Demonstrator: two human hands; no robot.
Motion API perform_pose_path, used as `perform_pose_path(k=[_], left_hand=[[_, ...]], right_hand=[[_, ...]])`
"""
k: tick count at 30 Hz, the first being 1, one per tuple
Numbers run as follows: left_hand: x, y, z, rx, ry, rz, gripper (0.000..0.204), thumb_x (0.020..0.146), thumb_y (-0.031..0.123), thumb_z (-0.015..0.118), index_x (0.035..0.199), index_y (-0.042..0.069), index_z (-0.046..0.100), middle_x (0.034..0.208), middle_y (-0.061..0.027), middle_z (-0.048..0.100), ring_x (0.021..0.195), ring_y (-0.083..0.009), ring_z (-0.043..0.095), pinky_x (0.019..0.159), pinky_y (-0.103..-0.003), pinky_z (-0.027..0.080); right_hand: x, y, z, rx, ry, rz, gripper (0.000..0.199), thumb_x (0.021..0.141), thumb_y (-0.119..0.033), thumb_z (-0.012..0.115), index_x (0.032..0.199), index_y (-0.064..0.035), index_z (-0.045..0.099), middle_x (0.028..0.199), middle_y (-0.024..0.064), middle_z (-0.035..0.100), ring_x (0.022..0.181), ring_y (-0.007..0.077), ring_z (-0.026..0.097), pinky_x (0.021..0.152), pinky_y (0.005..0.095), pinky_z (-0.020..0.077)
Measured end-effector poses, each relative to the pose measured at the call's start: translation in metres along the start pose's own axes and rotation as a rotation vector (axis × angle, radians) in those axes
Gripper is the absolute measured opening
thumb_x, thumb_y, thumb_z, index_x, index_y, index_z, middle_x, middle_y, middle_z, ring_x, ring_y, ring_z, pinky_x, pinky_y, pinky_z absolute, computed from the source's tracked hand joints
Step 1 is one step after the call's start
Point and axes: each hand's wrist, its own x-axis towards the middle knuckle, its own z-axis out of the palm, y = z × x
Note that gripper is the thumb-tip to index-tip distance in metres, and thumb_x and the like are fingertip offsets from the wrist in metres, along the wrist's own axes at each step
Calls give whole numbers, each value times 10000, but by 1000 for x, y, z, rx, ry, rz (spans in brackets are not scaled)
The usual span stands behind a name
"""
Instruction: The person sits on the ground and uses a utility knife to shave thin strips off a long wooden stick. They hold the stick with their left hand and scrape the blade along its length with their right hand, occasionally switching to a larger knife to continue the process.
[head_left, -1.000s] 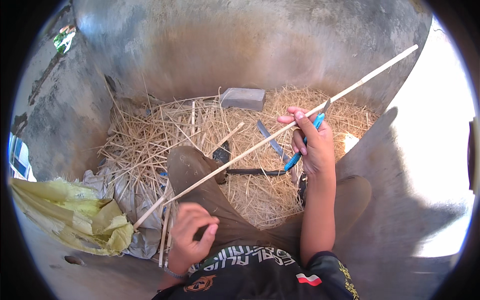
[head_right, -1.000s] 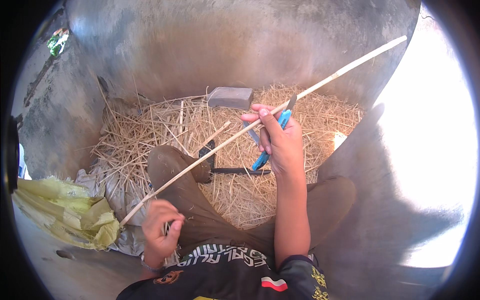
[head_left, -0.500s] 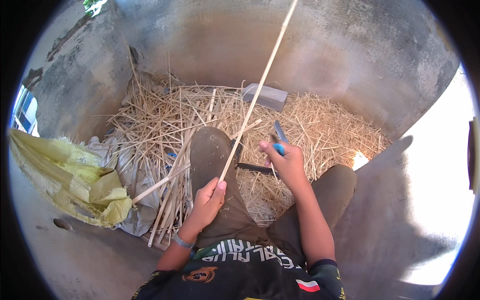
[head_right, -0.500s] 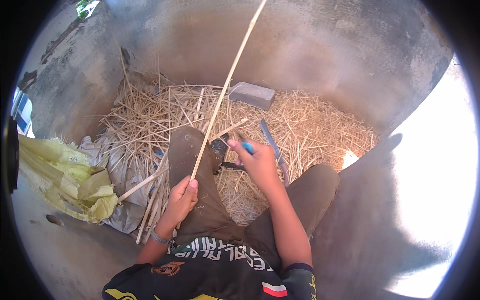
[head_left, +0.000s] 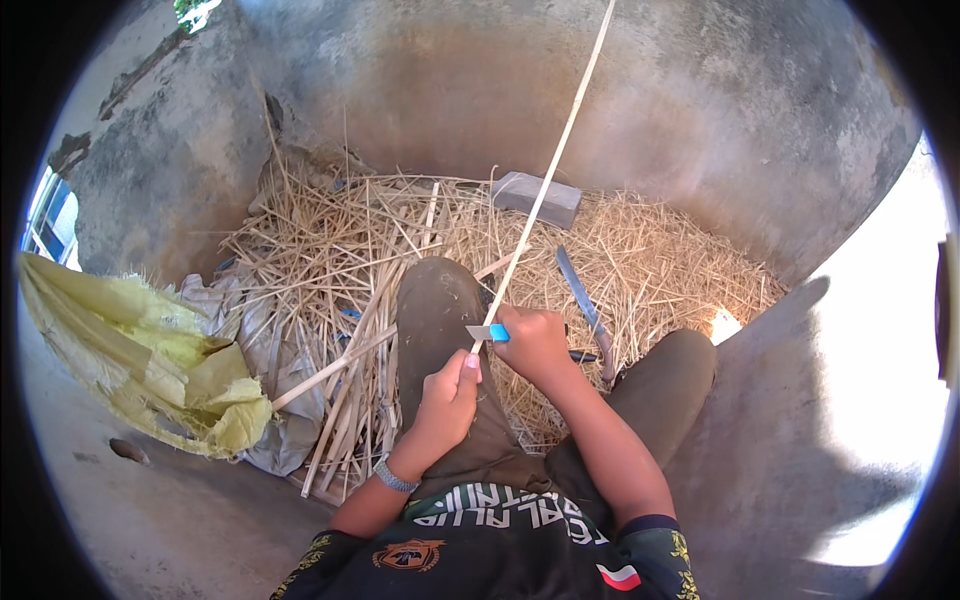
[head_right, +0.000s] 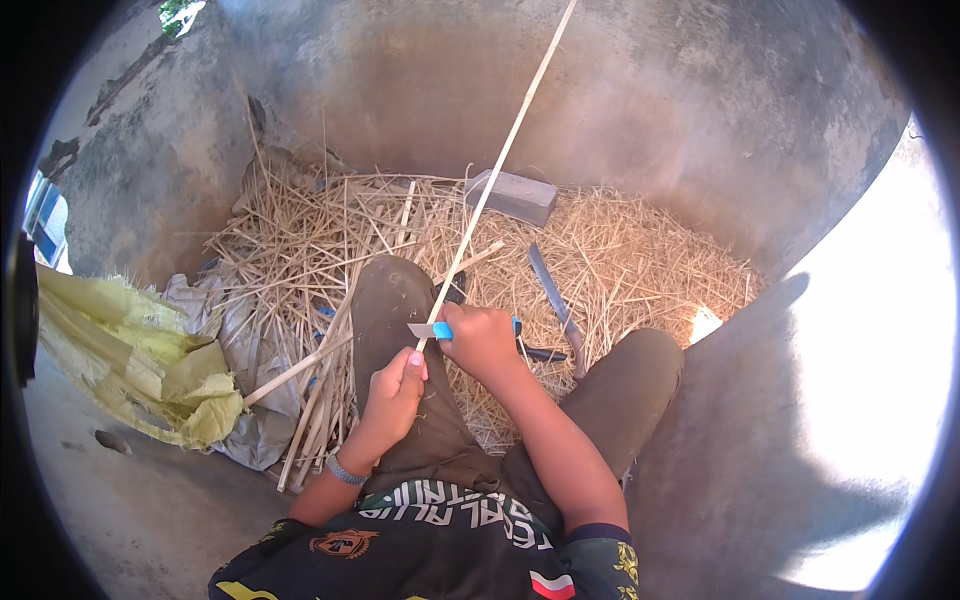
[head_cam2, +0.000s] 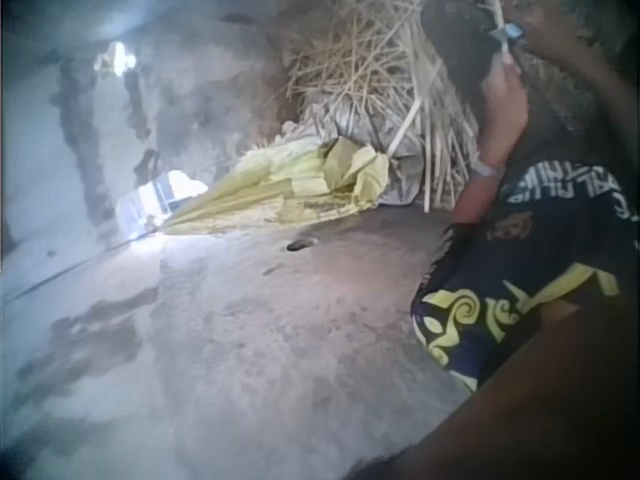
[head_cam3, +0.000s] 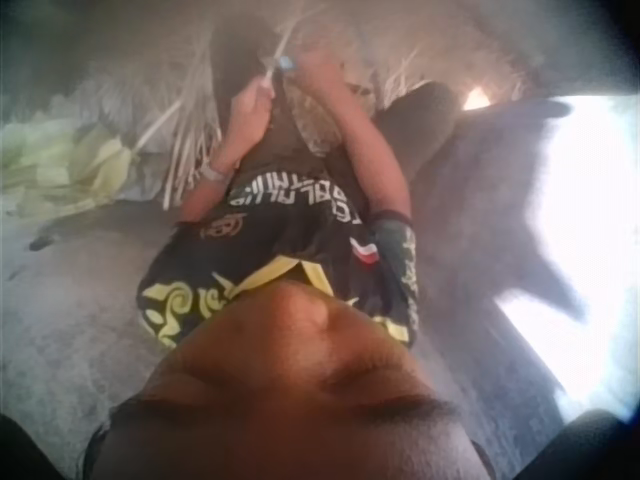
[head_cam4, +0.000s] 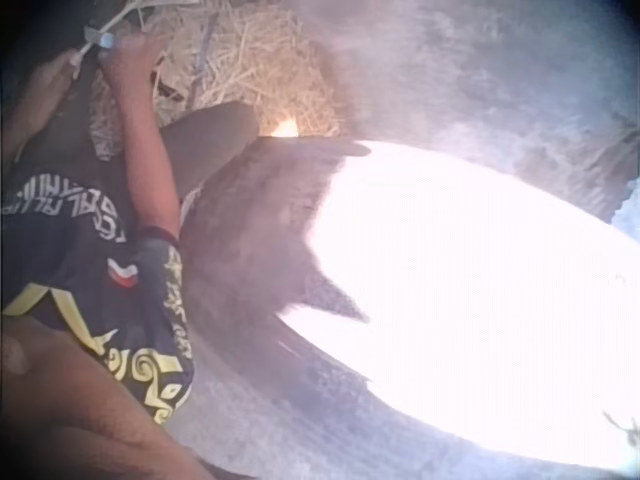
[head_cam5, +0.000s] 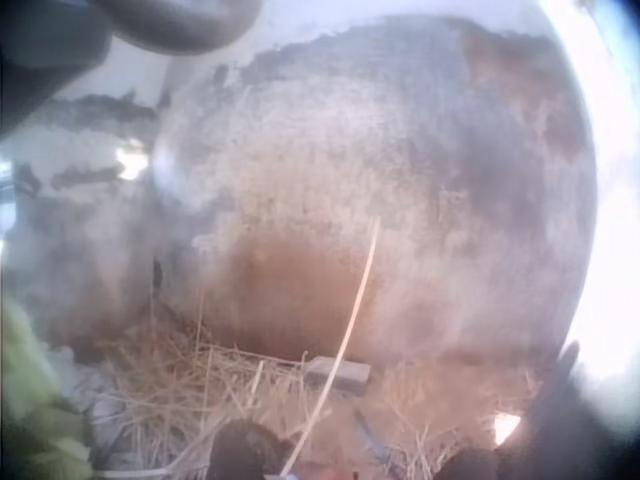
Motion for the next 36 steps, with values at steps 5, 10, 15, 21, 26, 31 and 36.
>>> perform_pose_path(k=[5, 10, 15, 21, 26, 31, 36], left_hand=[[-2, 6, 5, 242, 91, 96, 311, 1091, 230, 477, 892, -8, 498, 568, -203, 452, 496, -388, 453, 504, -415, 387], [3, 11, 2, 221, 86, 64, 293, 1085, 222, 484, 905, -9, 488, 582, -236, 467, 543, -468, 492, 501, -455, 382], [7, 23, 12, 318, 47, 120, 261, 1082, 224, 475, 937, 8, 497, 585, -251, 520, 570, -491, 563, 504, -520, 396], [-7, 35, 27, 570, 16, 263, 214, 1058, 214, 524, 929, 43, 519, 599, -194, 566, 545, -447, 590, 503, -499, 462], [31, 61, 33, 965, 129, 576, 98, 970, 168, 616, 950, 83, 570, 696, -79, 602, 571, -260, 654, 512, -373, 527], [82, 85, 36, 1283, 351, 923, 175, 811, 134, 662, 972, 75, 631, 726, -7, 560, 609, -135, 606, 508, -268, 465], [96, 105, 41, 1290, 441, 1167, 239, 776, 133, 660, 997, 44, 679, 690, -6, 500, 612, -141, 532, 554, -280, 407]], right_hand=[[-2, 5, 14, -234, 52, 26, 131, 848, -95, 682, 743, -55, 616, 562, 93, 606, 454, 263, 618, 420, 369, 463], [8, 18, 28, -374, 157, -60, 141, 868, -94, 661, 757, -34, 598, 556, 90, 606, 439, 249, 612, 398, 367, 446], [38, 38, -3, -436, 129, 209, 154, 889, -173, 643, 822, -38, 675, 588, 109, 638, 493, 282, 649, 453, 408, 489], [92, 107, -102, -533, 155, 710, 208, 882, -220, 662, 850, -23, 719, 754, 211, 708, 741, 375, 720, 684, 486, 557], [38, 190, -120, -103, 420, 929, 229, 877, -198, 682, 778, 8, 673, 652, 142, 645, 604, 254, 616, 605, 431, 479], [40, 198, -110, 387, 531, 888, 271, 876, -234, 762, 741, -41, 627, 568, 14, 514, 498, 114, 473, 492, 324, 388], [39, 176, -121, 403, 498, 947, 326, 935, -233, 738, 762, -109, 491, 520, -22, 431, 380, 84, 373, 363, 270, 289]])
